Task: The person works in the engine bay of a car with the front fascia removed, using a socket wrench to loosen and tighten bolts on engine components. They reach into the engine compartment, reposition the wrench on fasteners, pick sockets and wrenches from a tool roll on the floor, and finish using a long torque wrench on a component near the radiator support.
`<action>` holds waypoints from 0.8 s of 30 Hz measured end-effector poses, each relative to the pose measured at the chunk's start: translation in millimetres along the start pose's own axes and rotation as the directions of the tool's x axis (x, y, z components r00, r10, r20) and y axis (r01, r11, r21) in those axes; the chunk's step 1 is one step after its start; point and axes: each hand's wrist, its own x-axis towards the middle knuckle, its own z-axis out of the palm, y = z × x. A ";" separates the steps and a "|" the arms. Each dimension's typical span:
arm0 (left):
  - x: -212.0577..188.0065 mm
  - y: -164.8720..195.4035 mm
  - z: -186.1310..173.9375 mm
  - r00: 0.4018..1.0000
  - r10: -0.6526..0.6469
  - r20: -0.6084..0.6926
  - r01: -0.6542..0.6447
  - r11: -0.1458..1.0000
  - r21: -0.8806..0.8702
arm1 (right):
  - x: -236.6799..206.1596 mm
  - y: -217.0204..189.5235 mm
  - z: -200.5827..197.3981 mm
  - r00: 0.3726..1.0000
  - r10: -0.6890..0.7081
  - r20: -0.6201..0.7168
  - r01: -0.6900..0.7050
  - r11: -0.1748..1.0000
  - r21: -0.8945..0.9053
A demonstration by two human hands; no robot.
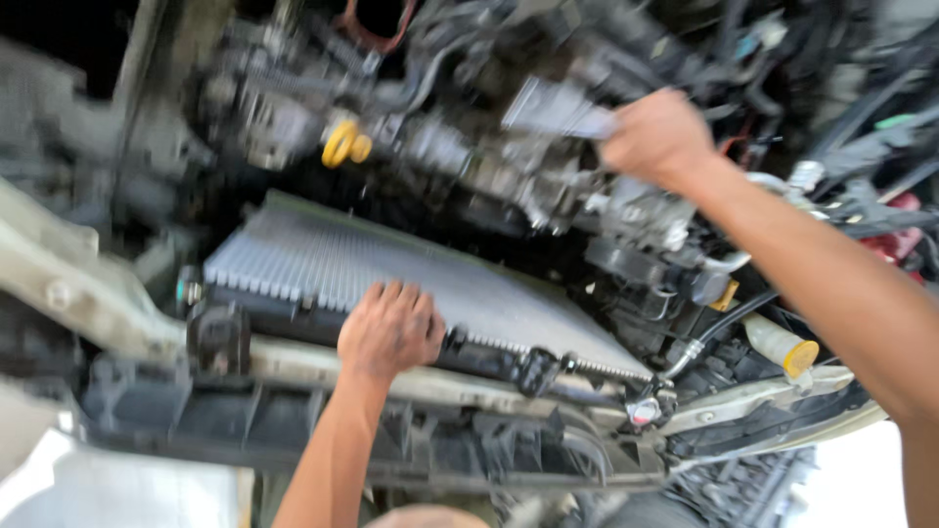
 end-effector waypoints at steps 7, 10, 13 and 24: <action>13.3 10.8 -6.5 0.996 -0.054 0.076 0.054 0.999 0.004 | 24.1 -10.2 -31.5 0.679 0.728 -0.091 -0.582 0.610 0.538; 15.7 14.5 -8.2 0.999 -0.039 0.032 0.039 0.999 -0.002 | 27.0 -11.5 -33.1 0.470 0.882 -0.006 -0.645 0.349 0.680; 18.5 16.9 -9.3 0.997 -0.046 0.062 0.045 0.999 0.024 | 18.5 -13.7 -43.0 0.683 0.727 0.073 -0.592 0.492 0.638; 18.8 18.1 -9.4 0.995 -0.028 0.098 0.024 0.999 0.044 | 15.7 -13.0 -50.8 0.694 0.718 0.056 -0.579 0.510 0.636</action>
